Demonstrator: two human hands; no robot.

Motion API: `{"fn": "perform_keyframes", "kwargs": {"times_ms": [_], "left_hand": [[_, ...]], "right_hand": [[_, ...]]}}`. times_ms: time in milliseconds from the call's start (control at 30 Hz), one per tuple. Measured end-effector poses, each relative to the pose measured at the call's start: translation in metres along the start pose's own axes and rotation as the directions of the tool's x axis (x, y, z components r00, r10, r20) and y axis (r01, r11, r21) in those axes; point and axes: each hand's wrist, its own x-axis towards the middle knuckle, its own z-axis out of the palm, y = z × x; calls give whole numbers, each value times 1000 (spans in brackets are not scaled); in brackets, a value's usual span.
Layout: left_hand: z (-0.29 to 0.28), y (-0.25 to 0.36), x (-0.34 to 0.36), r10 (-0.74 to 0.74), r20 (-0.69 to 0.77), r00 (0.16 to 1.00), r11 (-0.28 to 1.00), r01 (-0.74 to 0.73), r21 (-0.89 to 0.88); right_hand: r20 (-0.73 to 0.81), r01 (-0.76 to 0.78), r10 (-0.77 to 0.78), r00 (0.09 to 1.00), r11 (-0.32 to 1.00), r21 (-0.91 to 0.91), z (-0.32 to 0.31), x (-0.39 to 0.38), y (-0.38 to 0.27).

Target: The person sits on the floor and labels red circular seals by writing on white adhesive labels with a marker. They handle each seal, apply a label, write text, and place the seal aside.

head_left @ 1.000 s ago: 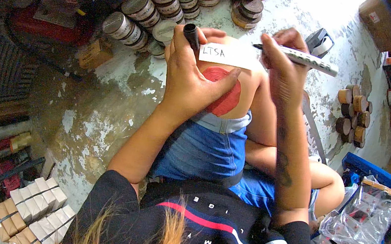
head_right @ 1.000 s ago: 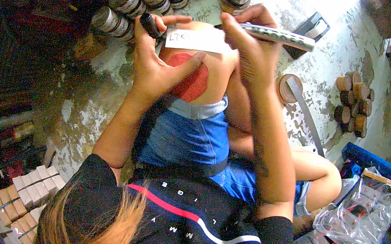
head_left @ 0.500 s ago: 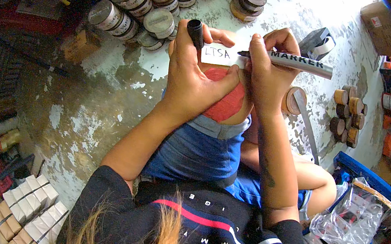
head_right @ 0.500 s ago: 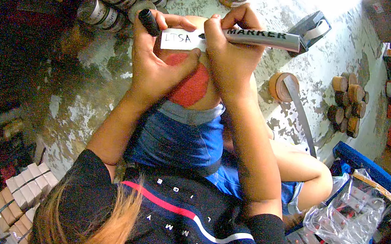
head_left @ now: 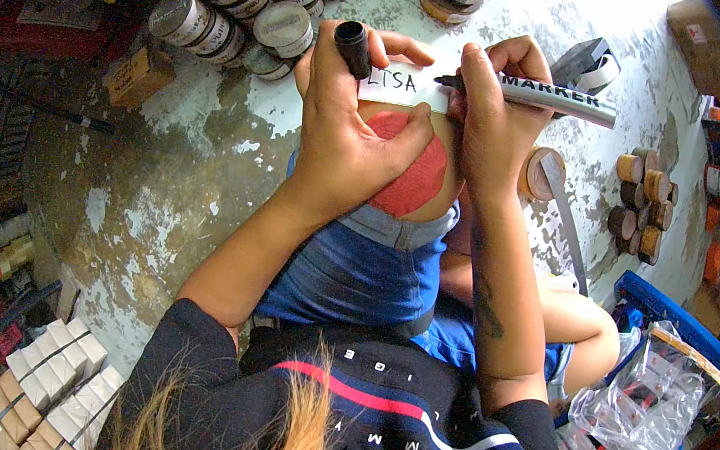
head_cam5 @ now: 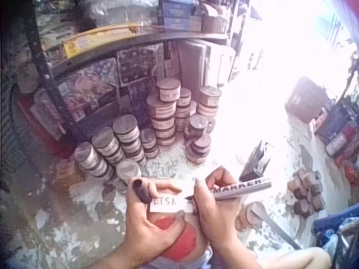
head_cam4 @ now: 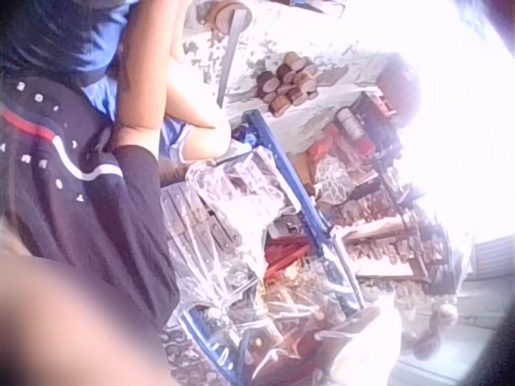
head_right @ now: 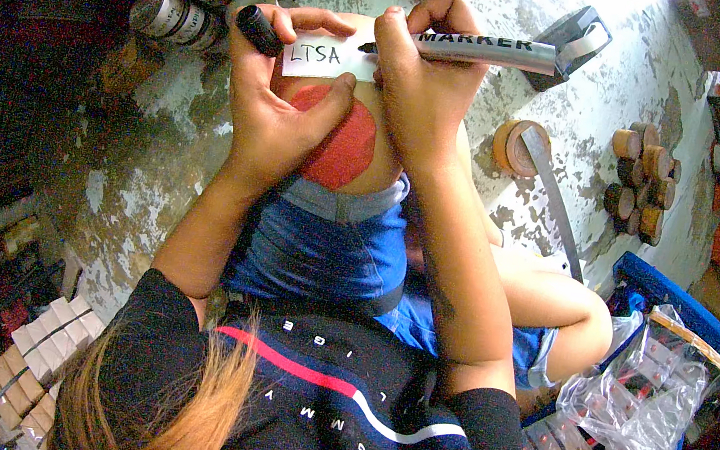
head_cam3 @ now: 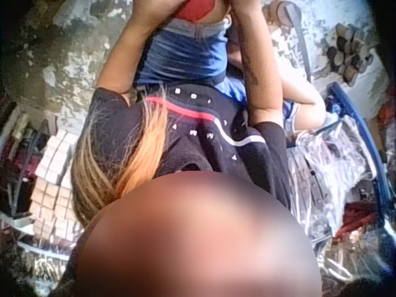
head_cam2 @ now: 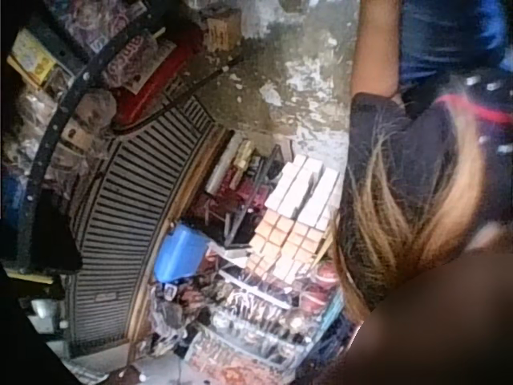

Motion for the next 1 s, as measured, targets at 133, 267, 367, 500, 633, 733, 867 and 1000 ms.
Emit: {"fn": "perform_keyframes", "kwargs": {"times_ms": [133,267,367,500,633,733,867,1000], "left_hand": [[0,0,0,-31,0,1000,999,31,-38],[1,-1,0,-37,-3,999,999,37,-8],[1,-1,0,-46,-6,999,999,46,-4],[1,0,-1,-58,-7,998,998,58,-13],[2,-1,-2,-50,1,999,999,50,-11],[2,-2,-2,-47,13,999,999,47,-5],[3,-2,-3,-27,-13,1000,1000,27,6],[3,-2,-3,-31,2,1000,999,31,-15]], "right_hand": [[-21,0,-1,1000,999,-43,0,0,3],[-27,76,-79,997,994,-72,3,1,4],[-21,141,-145,989,979,-150,5,1,2],[15,182,-183,983,961,-208,6,0,-1],[8,183,-186,983,960,-212,4,0,-2],[21,164,-163,986,974,-158,4,-1,-3],[54,118,-114,992,990,-74,1,-4,-2],[14,146,-145,989,985,-91,-2,1,3]]}}
